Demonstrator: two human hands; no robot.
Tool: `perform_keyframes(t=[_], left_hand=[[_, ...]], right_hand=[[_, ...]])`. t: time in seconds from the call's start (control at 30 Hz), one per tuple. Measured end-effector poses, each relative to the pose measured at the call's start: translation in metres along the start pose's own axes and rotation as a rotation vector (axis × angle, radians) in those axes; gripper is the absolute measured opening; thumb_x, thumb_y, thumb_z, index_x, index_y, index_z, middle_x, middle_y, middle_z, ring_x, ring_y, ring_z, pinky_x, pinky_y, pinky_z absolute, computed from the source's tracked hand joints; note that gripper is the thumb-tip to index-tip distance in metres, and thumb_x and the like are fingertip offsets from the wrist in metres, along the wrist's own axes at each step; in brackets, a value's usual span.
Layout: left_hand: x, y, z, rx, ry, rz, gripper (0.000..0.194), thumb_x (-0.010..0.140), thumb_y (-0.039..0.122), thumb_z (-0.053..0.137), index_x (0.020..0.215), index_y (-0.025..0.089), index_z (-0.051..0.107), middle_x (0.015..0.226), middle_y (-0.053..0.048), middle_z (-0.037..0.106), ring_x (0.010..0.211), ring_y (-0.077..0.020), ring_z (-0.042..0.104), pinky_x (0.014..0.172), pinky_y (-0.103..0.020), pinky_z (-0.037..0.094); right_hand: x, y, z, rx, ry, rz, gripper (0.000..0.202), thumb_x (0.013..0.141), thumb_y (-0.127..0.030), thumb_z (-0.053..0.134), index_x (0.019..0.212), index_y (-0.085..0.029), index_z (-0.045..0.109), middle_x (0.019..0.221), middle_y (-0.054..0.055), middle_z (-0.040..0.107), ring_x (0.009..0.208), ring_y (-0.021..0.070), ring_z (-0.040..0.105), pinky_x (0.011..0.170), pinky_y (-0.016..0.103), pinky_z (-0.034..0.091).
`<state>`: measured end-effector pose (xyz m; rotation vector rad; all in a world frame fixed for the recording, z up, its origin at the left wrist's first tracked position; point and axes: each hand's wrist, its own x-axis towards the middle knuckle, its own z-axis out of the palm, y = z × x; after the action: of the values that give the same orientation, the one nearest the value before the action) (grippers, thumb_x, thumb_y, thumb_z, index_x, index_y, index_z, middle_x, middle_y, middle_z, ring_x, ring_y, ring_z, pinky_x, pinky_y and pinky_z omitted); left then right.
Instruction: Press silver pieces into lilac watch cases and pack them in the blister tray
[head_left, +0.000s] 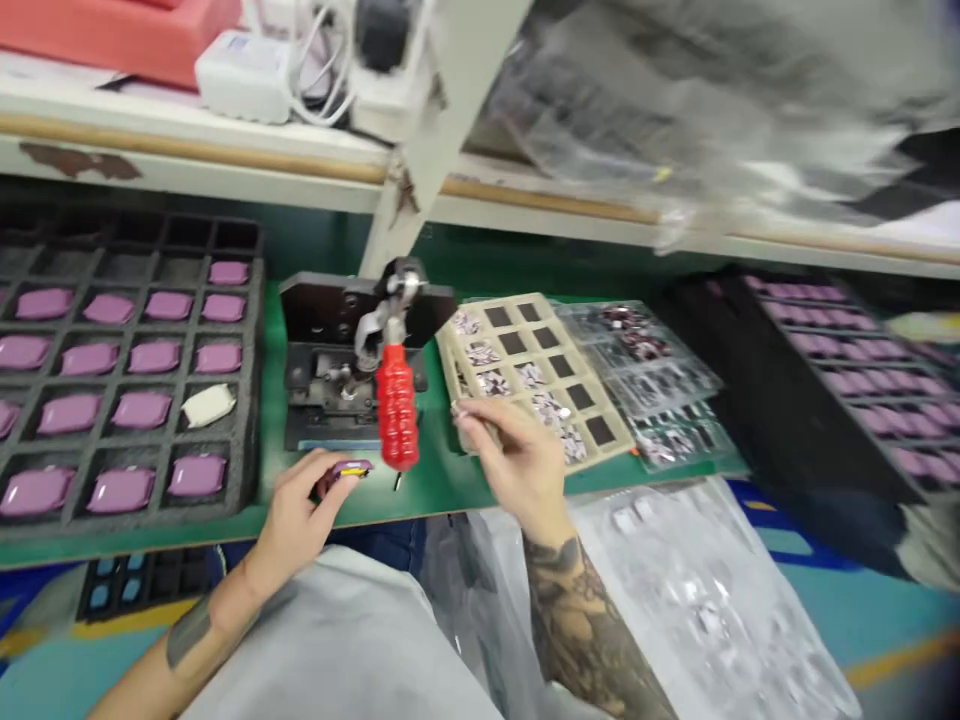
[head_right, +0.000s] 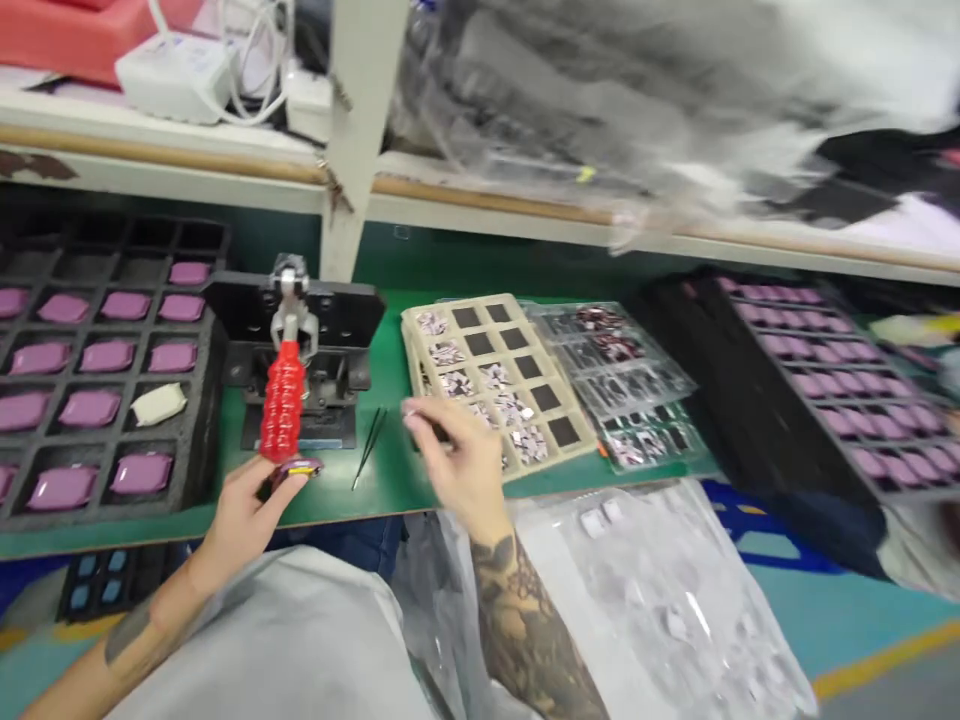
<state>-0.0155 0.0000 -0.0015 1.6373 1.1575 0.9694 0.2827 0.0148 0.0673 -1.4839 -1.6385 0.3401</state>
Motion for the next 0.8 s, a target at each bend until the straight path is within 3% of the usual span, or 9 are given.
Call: perform_keyframes(t=[0.07,0.17,0.3,0.53,0.7,0.8], left_hand=[[0.004,0.004,0.0,-0.011,-0.005,0.01,0.019,0.111,0.036,0.068,0.115,0.023,0.082,0.097,-0.005,0.077,0.079,-0.0176,0.065,0.075,-0.029,0.052],[0.005,0.006,0.001,-0.033,-0.016,0.008,0.017,0.112,0.031,0.067,0.116,0.022,0.081,0.104,-0.006,0.078,0.086,-0.0186,0.068,0.079,-0.03,0.052],[0.002,0.005,0.002,-0.039,-0.01,0.017,0.013,0.112,0.028,0.068,0.115,0.022,0.079,0.098,-0.003,0.073,0.086,-0.0179,0.065,0.079,-0.03,0.05],[0.0,0.002,0.003,-0.038,-0.002,0.021,0.012,0.113,0.029,0.067,0.113,0.021,0.076,0.099,-0.003,0.074,0.087,-0.0173,0.066,0.081,-0.03,0.05],[0.001,0.003,0.002,-0.043,-0.004,0.053,0.013,0.113,0.029,0.065,0.112,0.021,0.075,0.098,-0.003,0.072,0.087,-0.0179,0.066,0.08,-0.03,0.049],[0.001,0.004,0.001,-0.024,-0.017,0.053,0.014,0.113,0.029,0.065,0.107,0.021,0.074,0.093,-0.002,0.07,0.081,-0.0172,0.062,0.075,-0.03,0.047]], right_hand=[[-0.022,-0.015,0.025,0.162,-0.08,0.03,0.01,0.103,-0.024,0.078,0.109,-0.028,0.085,0.103,0.003,0.085,0.093,0.0212,0.08,0.087,0.036,0.064],[-0.045,-0.033,0.064,0.325,-0.041,0.102,0.012,0.104,-0.021,0.077,0.105,-0.028,0.086,0.091,0.002,0.081,0.078,0.0181,0.074,0.074,0.033,0.061],[-0.047,-0.044,0.095,0.394,-0.076,0.111,0.013,0.103,-0.023,0.078,0.107,-0.03,0.088,0.096,0.003,0.074,0.087,0.0183,0.07,0.077,0.033,0.06],[-0.033,-0.049,0.091,0.289,-0.18,0.019,0.015,0.105,-0.022,0.076,0.109,-0.029,0.088,0.098,0.004,0.072,0.089,0.0183,0.07,0.079,0.034,0.059],[-0.028,-0.051,0.084,0.375,-0.266,0.09,0.008,0.104,-0.025,0.077,0.1,-0.026,0.084,0.099,0.004,0.075,0.091,0.0188,0.071,0.084,0.035,0.061],[-0.025,-0.05,0.081,0.335,-0.305,0.055,0.008,0.104,-0.024,0.077,0.102,-0.026,0.085,0.101,0.004,0.076,0.093,0.0196,0.072,0.088,0.036,0.061]])
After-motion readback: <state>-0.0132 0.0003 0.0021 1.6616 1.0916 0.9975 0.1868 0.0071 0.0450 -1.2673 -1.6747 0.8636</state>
